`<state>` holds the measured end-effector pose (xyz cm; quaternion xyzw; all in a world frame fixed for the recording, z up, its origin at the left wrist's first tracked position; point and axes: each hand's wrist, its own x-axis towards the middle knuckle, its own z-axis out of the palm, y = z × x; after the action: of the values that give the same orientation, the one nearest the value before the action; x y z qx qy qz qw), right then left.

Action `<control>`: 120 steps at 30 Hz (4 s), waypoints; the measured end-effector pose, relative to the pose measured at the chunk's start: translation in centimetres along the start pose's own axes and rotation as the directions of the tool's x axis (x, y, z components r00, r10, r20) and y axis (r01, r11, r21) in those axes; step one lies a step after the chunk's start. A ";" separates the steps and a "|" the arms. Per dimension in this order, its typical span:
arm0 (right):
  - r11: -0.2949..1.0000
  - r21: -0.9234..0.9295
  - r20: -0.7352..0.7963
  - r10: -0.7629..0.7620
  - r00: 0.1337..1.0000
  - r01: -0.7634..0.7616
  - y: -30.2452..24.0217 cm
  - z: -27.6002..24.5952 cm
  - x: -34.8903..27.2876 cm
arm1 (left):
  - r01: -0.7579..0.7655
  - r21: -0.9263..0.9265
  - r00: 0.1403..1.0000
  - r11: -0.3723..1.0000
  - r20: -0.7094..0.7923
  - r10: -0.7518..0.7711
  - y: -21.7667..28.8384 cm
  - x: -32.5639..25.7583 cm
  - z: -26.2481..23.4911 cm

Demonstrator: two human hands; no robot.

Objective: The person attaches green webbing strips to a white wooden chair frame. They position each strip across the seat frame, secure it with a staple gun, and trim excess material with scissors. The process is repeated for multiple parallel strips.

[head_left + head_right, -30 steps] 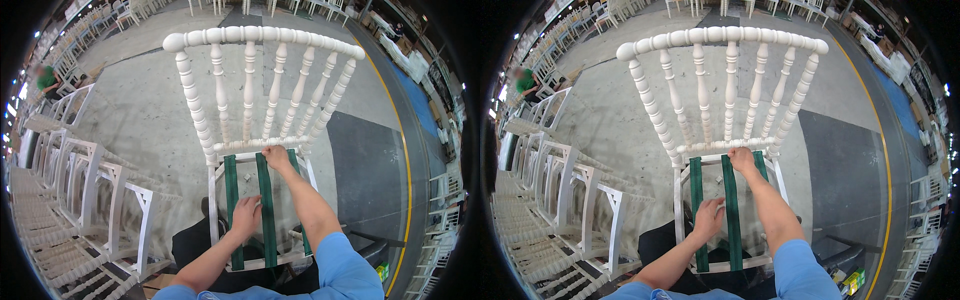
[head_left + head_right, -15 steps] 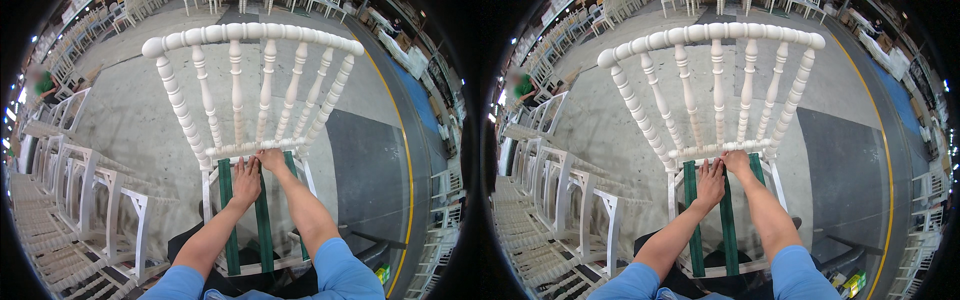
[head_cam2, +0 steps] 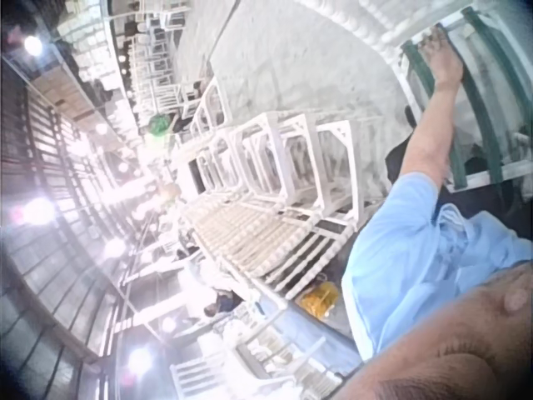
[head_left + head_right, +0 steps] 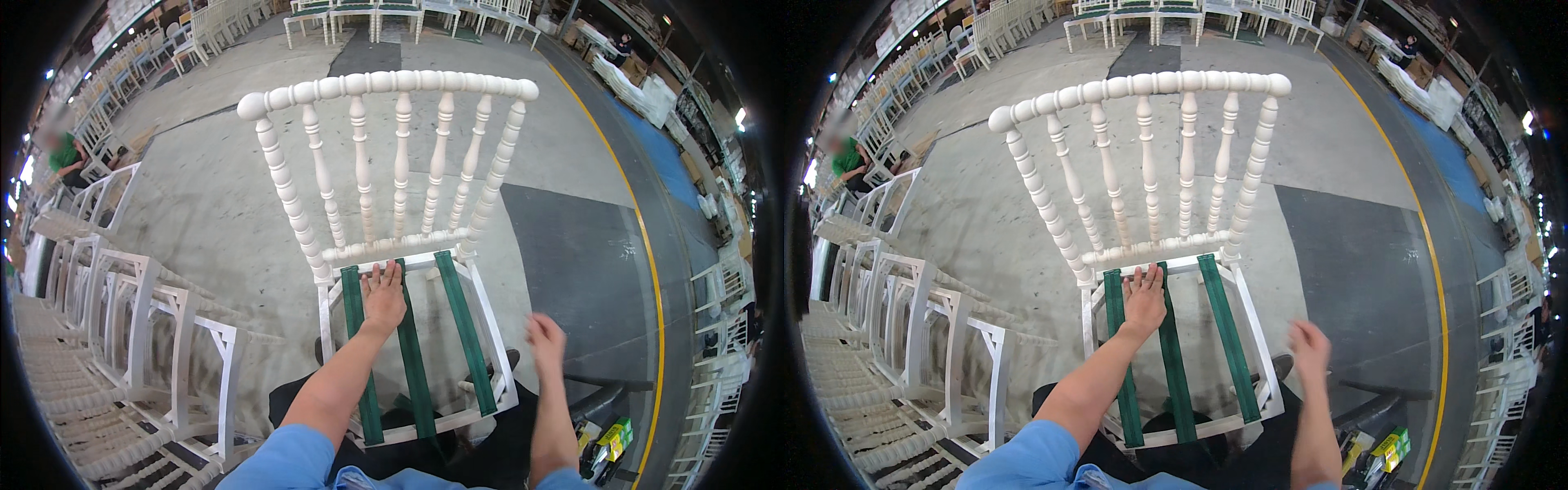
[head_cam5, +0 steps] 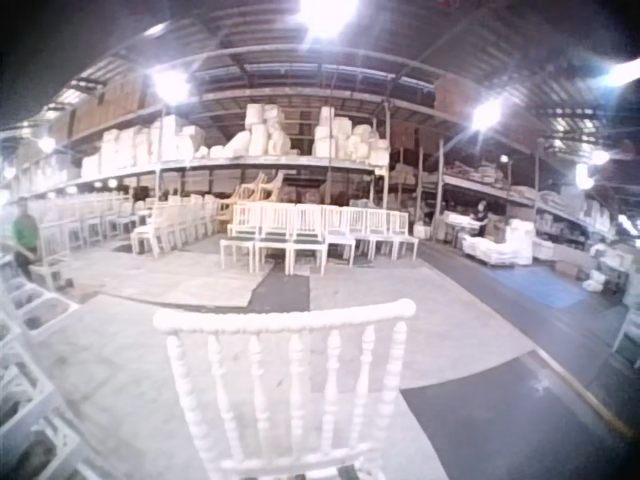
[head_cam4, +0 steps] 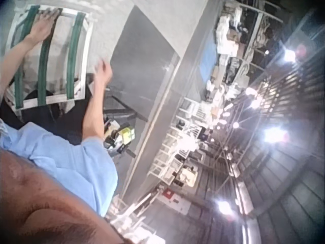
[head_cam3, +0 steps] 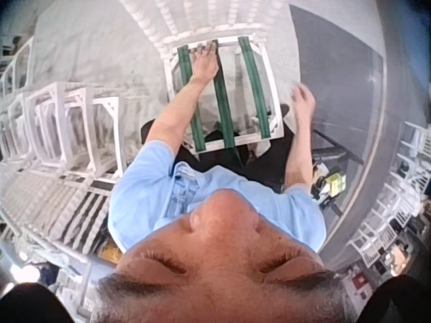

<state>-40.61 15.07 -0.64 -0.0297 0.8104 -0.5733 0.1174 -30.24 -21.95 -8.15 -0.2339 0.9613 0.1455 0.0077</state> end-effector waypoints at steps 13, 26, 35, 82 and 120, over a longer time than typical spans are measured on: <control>0.656 -0.257 -0.685 0.394 0.613 -0.709 13.1 -27.9 -27.5 | 0.056 -0.088 0.998 0.994 0.029 -0.054 2.8 0.5 -1.5; 0.898 -0.159 -0.612 0.237 0.754 -0.411 8.9 -25.8 -25.9 | 0.027 -0.051 0.998 0.998 0.049 -0.025 2.4 0.3 -2.2; 0.990 0.140 -0.260 0.046 0.964 -0.010 -12.9 -13.5 -14.2 | 0.015 -0.075 1.000 0.997 -0.016 -0.016 1.9 -0.2 -0.8; 0.992 -0.051 0.404 0.125 0.906 -0.115 -8.2 26.6 4.7 | 0.300 -0.877 0.913 0.376 0.149 -0.380 -1.1 0.9 4.9; 0.990 -0.115 0.368 0.115 0.923 -0.078 -8.3 26.2 4.7 | 0.338 -0.876 0.909 0.344 0.210 -0.360 -1.2 1.4 5.9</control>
<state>-40.03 -12.78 -1.85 -0.1040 0.8009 -0.5101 0.2960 -31.21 -21.92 -14.27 -0.4019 0.6607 0.6265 -0.0967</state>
